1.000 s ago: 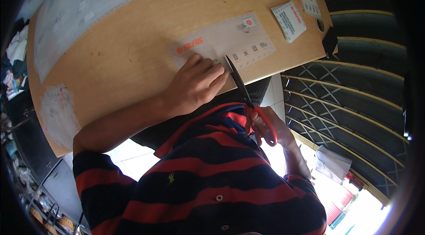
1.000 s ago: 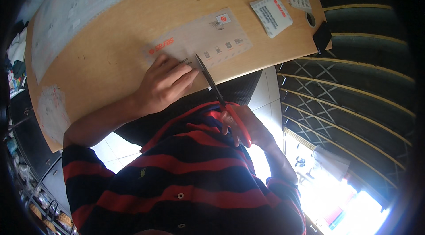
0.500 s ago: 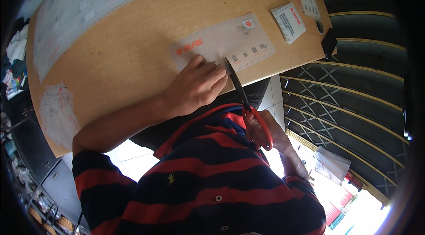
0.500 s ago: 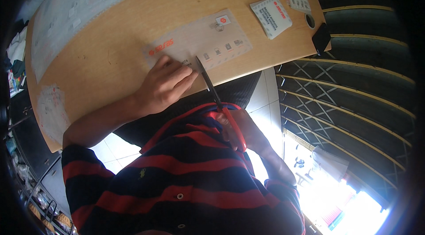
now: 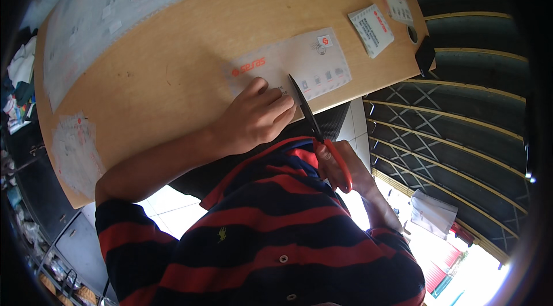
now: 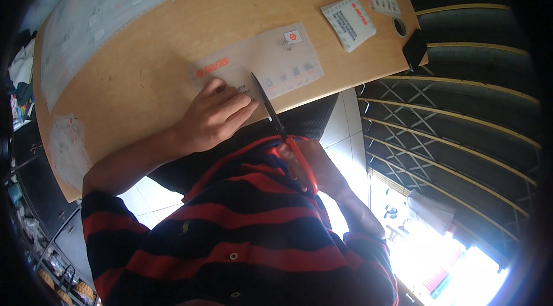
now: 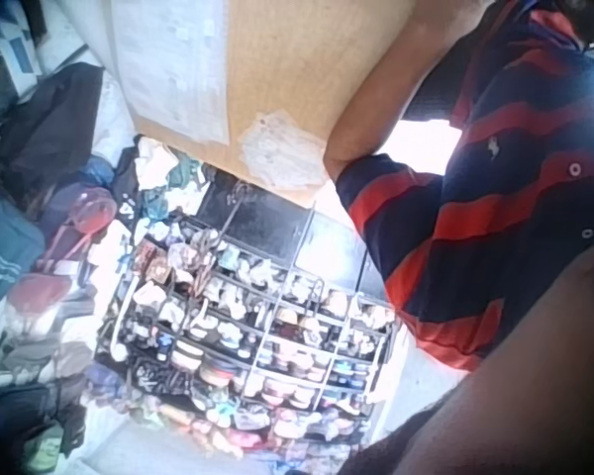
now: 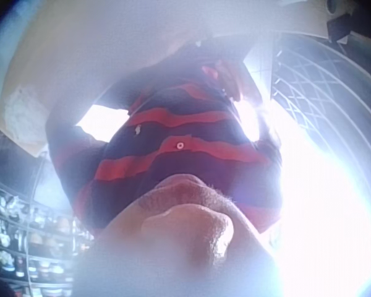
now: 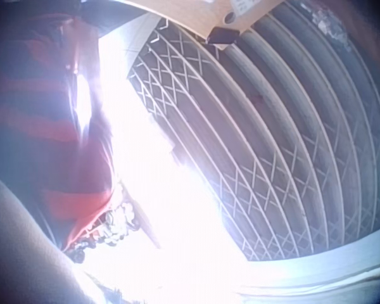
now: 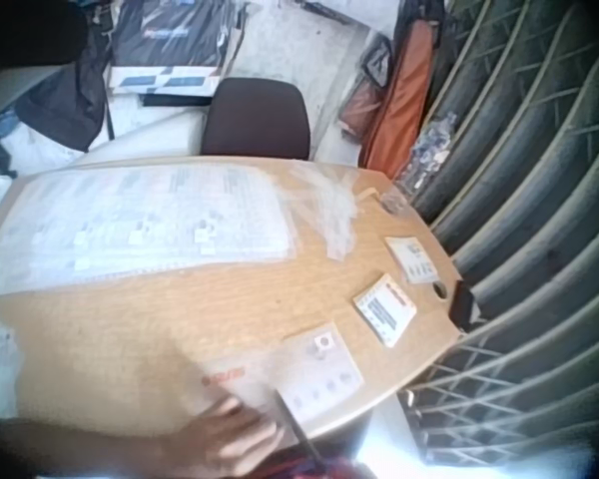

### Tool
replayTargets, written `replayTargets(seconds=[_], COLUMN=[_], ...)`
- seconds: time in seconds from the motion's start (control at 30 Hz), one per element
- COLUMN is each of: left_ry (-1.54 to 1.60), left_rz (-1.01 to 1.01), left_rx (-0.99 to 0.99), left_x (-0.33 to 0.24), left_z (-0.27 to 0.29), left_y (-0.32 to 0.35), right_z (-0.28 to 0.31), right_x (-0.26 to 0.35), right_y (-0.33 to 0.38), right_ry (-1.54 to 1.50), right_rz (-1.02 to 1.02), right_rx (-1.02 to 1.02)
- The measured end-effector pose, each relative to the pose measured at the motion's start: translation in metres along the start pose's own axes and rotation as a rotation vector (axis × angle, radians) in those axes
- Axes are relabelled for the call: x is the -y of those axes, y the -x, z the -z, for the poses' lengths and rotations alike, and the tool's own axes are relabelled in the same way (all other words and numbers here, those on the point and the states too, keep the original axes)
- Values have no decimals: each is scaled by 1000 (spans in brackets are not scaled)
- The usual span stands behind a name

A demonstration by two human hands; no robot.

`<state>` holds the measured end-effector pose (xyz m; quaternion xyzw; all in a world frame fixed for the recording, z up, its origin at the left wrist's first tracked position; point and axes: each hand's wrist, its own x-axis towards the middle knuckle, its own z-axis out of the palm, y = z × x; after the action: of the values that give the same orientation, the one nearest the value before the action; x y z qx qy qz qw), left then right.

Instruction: The person uses red-handled scissors to cut a large sheet of translucent paper with printed text and logos into smaller rectangular pieces. The person repeatedly positions the scissors, cuts along straight lines, and separates the resulting pieces on a wooden table.

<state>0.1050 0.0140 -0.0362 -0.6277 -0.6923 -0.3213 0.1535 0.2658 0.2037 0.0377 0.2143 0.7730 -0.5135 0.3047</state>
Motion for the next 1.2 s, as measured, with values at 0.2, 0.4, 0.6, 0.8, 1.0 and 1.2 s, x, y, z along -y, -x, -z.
replayTargets(seconds=[0.2, 0.4, 0.6, 0.8, 1.0, 1.2], left_ry=[42, 31, 61, -51, -32, 47], left_rz=[-27, -10, -75, 309, 241, 207], left_rx=[10, 45, 52, -43, -16, -11], left_x=[-2, -2, -5, -5, 5, 0], left_z=[1, 3, 0, 8, -1, 1], left_y=[1, 0, 2, -12, -3, -1], right_z=[-2, 1, -1, 5, 7, 7], right_x=[-2, 7, 2, 9, 2, 10], right_y=[-6, -8, -21, -22, -21, -27], right_ry=[18, 39, 27, -41, -33, -24], right_rz=[25, -9, 71, 45, 4, 55], right_rx=[-14, 12, -55, 2, 22, 5])
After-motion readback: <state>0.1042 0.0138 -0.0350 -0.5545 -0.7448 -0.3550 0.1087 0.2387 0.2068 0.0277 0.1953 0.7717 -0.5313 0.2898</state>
